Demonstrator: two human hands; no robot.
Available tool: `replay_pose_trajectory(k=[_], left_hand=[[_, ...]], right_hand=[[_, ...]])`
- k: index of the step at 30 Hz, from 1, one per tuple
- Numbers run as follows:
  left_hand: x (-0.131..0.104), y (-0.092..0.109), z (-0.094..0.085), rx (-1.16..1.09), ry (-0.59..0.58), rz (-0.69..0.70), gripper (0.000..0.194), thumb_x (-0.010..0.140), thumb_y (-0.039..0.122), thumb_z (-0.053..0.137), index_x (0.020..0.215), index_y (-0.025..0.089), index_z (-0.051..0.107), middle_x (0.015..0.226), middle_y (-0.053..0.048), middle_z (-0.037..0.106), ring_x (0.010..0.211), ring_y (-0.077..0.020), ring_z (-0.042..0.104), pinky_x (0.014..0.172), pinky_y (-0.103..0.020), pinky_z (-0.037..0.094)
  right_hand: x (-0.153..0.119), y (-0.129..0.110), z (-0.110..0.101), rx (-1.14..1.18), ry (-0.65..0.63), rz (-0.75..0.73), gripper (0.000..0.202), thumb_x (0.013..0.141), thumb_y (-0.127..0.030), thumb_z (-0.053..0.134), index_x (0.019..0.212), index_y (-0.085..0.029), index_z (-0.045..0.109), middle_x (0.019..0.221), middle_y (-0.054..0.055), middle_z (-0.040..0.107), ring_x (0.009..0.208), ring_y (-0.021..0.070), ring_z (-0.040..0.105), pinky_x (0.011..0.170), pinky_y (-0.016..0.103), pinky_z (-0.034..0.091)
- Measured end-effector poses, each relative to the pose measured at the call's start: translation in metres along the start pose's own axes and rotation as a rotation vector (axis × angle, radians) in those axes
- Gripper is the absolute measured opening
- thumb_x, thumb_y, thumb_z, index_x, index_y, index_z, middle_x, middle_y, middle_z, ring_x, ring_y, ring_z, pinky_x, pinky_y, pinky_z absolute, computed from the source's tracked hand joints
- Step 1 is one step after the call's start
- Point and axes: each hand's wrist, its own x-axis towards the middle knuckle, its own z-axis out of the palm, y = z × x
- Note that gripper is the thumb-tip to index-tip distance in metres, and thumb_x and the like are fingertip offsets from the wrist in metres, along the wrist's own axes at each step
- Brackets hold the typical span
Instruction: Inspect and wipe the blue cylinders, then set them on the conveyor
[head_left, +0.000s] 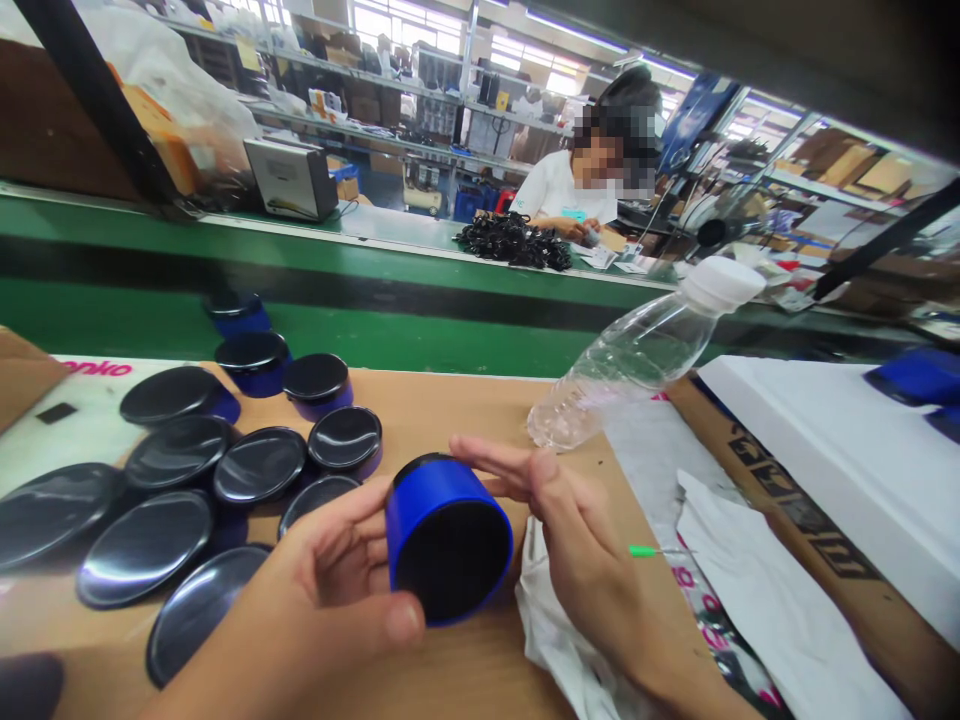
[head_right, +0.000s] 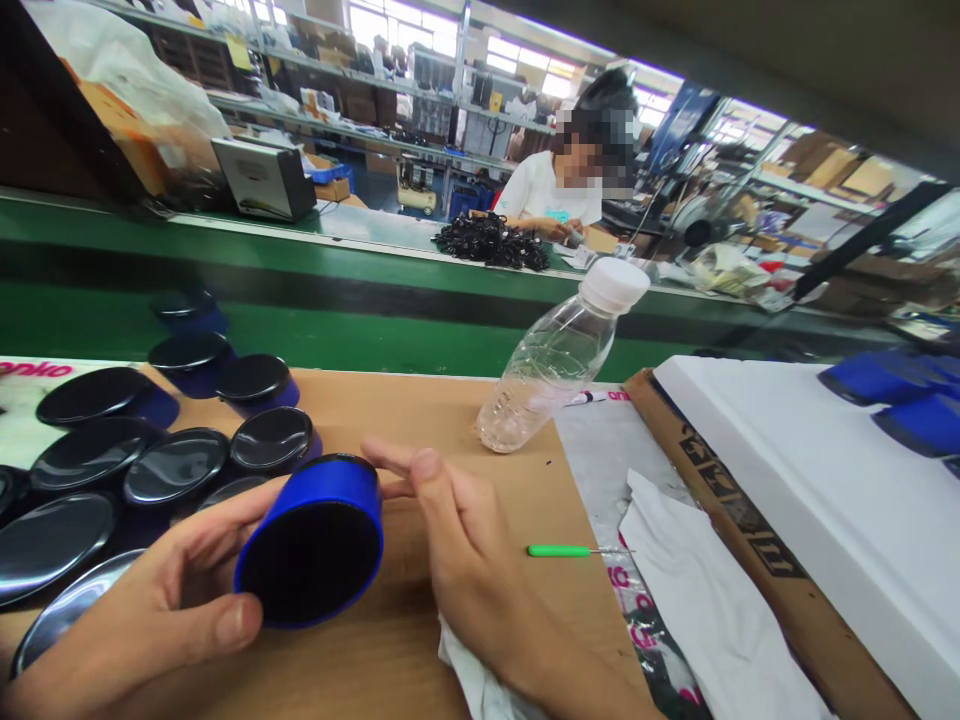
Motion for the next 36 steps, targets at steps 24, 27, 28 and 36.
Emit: replay_pose_trajectory(k=[24, 27, 28, 36], left_hand=[[0.007, -0.031, 0.003, 0.876, 0.337, 0.850, 0.040, 0.093, 0.023, 0.053, 0.130, 0.036, 0.048, 0.133, 0.007, 0.058, 0.124, -0.0170, 0.053, 0.110, -0.023, 0.035], [-0.001, -0.026, 0.002, 1.069, 0.293, 0.895, 0.040, 0.094, 0.020, 0.048, 0.131, 0.031, 0.048, 0.131, 0.003, 0.054, 0.122, -0.0164, 0.051, 0.111, -0.020, 0.032], [-0.003, -0.024, 0.003, 1.122, 0.300, 0.900, 0.037, 0.094, 0.020, 0.048, 0.130, 0.031, 0.050, 0.128, 0.002, 0.053, 0.120, -0.0166, 0.052, 0.110, -0.020, 0.032], [-0.009, -0.026, 0.010, 0.932, 0.208, 0.746, 0.049, 0.088, 0.030, 0.055, 0.136, 0.038, 0.047, 0.138, 0.003, 0.060, 0.131, -0.0225, 0.056, 0.115, -0.029, 0.038]], right_hand=[[-0.010, 0.003, 0.011, 0.414, -0.256, 0.055, 0.071, 0.092, -0.036, 0.073, 0.154, -0.041, 0.038, 0.138, 0.002, 0.067, 0.118, 0.0205, 0.068, 0.105, 0.039, 0.053], [-0.012, 0.001, 0.010, 0.178, -0.222, 0.066, 0.094, 0.073, -0.037, 0.091, 0.152, -0.043, 0.041, 0.144, 0.001, 0.061, 0.131, 0.0278, 0.059, 0.115, 0.048, 0.043], [-0.012, 0.001, 0.011, 0.129, -0.201, 0.115, 0.098, 0.067, -0.040, 0.094, 0.151, -0.040, 0.043, 0.149, 0.003, 0.056, 0.138, 0.0303, 0.053, 0.120, 0.051, 0.036], [-0.006, -0.001, 0.015, 0.293, -0.411, 0.225, 0.081, 0.090, -0.082, 0.040, 0.137, -0.020, 0.062, 0.127, 0.013, 0.072, 0.126, 0.0304, 0.065, 0.100, 0.043, 0.056]])
